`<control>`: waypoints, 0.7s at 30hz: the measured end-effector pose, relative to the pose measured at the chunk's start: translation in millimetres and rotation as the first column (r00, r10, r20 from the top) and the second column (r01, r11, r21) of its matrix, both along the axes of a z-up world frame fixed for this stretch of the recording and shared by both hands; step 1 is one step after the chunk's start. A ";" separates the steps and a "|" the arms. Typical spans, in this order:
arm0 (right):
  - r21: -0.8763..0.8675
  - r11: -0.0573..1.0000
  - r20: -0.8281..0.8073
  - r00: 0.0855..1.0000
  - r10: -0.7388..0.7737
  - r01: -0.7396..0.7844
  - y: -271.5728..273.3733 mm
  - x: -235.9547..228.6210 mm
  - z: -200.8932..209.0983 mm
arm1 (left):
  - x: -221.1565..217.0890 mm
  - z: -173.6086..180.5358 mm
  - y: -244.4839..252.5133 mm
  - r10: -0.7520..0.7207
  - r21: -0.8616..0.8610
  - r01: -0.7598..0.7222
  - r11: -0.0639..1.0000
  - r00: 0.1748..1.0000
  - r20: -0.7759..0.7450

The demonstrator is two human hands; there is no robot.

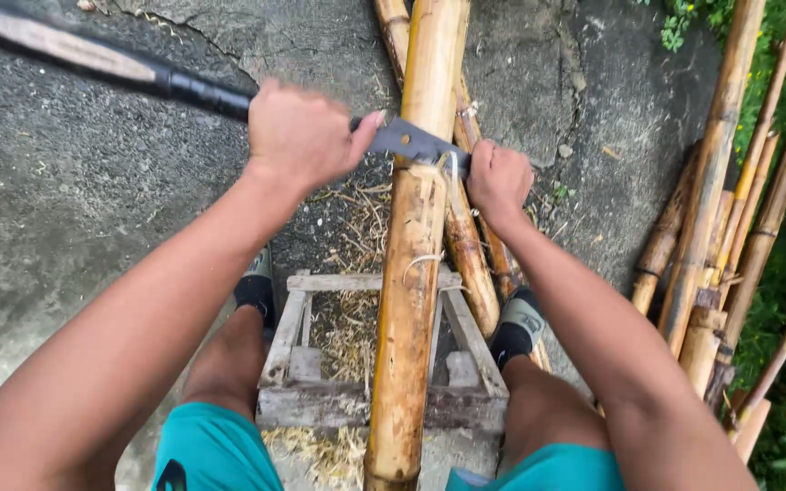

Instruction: The person strips the outer layer from a bamboo pole using a drawknife held with both hands while seated, repeatedly pulling the tool toward themselves along the length of the pole.

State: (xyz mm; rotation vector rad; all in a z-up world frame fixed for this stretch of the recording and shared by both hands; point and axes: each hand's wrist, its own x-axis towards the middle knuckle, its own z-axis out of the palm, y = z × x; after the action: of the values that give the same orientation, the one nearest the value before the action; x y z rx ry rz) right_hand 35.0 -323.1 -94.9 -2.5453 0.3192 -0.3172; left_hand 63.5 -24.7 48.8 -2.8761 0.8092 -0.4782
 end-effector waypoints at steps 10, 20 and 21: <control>-0.135 0.978 -0.084 0.986 0.146 -0.157 -6.5 -18.4 9.7 | -9.3 -0.3 -2.7 0.067 -0.003 -0.069 0.998 0.981 -0.180; -0.012 1.000 0.079 0.997 -0.026 0.027 -7.2 52.3 14.0 | 48.2 -20.7 -13.4 0.057 -0.040 -0.055 0.998 0.997 0.058; -0.026 0.999 0.102 0.995 -0.016 0.019 -7.3 63.3 12.6 | 57.6 -26.1 -14.8 0.073 -0.045 -0.070 0.997 0.996 0.048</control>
State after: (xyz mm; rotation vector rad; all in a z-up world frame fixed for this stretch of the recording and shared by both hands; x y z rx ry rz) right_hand 98.3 -330.4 -82.3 -2.5434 0.2997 -0.4596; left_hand 121.1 -39.5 22.6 -2.9082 0.6941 -0.5627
